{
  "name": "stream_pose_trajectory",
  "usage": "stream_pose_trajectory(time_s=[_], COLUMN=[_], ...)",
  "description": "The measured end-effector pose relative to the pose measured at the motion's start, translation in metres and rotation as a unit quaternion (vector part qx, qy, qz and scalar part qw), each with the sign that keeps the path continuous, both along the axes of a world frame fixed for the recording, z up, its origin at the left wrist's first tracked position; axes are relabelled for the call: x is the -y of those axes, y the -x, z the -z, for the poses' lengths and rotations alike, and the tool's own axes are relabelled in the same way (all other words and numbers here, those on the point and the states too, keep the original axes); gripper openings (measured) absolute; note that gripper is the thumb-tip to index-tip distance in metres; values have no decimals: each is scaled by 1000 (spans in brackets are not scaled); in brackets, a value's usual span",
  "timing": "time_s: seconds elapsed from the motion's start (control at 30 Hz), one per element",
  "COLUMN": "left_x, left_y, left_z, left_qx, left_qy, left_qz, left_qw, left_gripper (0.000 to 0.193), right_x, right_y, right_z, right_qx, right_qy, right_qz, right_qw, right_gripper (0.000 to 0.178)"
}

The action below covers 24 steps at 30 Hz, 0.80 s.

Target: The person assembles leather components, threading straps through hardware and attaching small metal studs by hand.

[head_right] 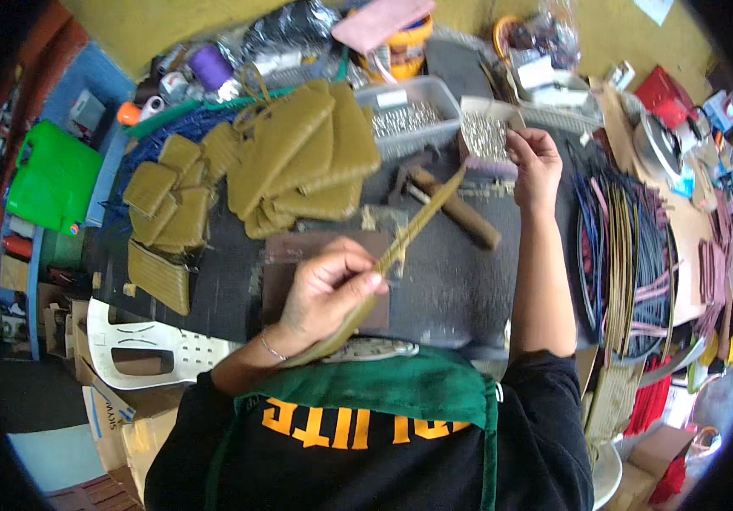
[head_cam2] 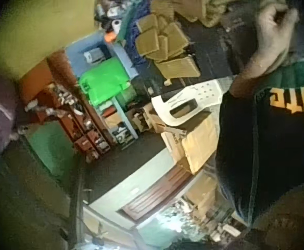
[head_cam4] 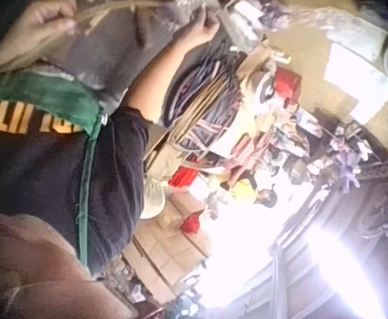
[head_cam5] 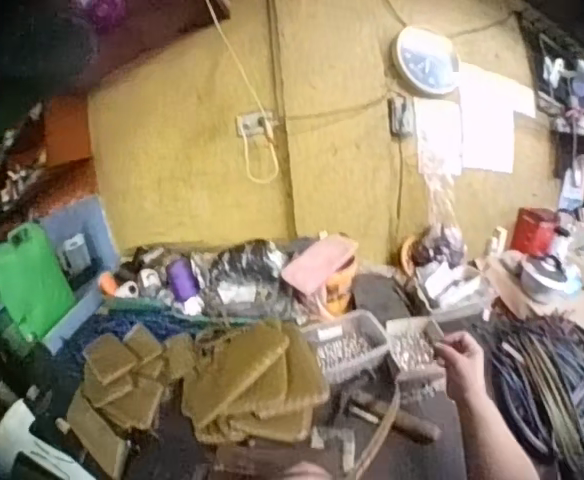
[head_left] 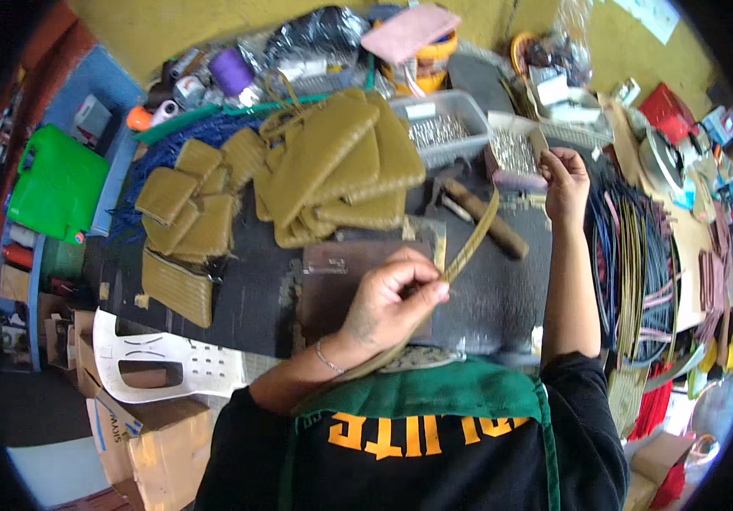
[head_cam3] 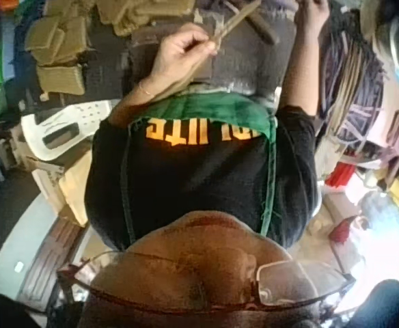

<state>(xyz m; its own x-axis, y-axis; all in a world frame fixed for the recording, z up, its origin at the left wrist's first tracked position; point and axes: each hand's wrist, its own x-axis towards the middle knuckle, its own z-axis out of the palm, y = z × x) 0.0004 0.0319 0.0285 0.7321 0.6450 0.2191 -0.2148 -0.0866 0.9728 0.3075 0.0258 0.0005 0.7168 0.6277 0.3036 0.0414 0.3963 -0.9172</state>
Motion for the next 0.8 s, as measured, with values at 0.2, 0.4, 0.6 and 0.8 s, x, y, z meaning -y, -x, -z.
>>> stream_pose_trajectory(time_s=[0.2, 0.4, 0.6, 0.8], left_x=[5, 19, 26, 28], left_y=[-5, -8, -3, 1], left_z=[-2, -15, -20, -26], left_qx=[-22, -56, -81, -142], left_qy=[-60, -241, -323, -415], left_qz=[-44, -59, -42, -19], left_qw=[997, 967, 942, 898], left_gripper=[9, 11, 12, 13], right_x=[95, 112, 115, 114], right_y=[139, 170, 176, 181], right_z=[-33, -23, -22, -22], right_qx=[-130, -118, -104, -35], right_qy=[41, 37, 42, 50], right_qz=[-263, -284, -275, -251], right_qw=[955, 951, 955, 966], right_gripper=[10, 7, 7, 8])
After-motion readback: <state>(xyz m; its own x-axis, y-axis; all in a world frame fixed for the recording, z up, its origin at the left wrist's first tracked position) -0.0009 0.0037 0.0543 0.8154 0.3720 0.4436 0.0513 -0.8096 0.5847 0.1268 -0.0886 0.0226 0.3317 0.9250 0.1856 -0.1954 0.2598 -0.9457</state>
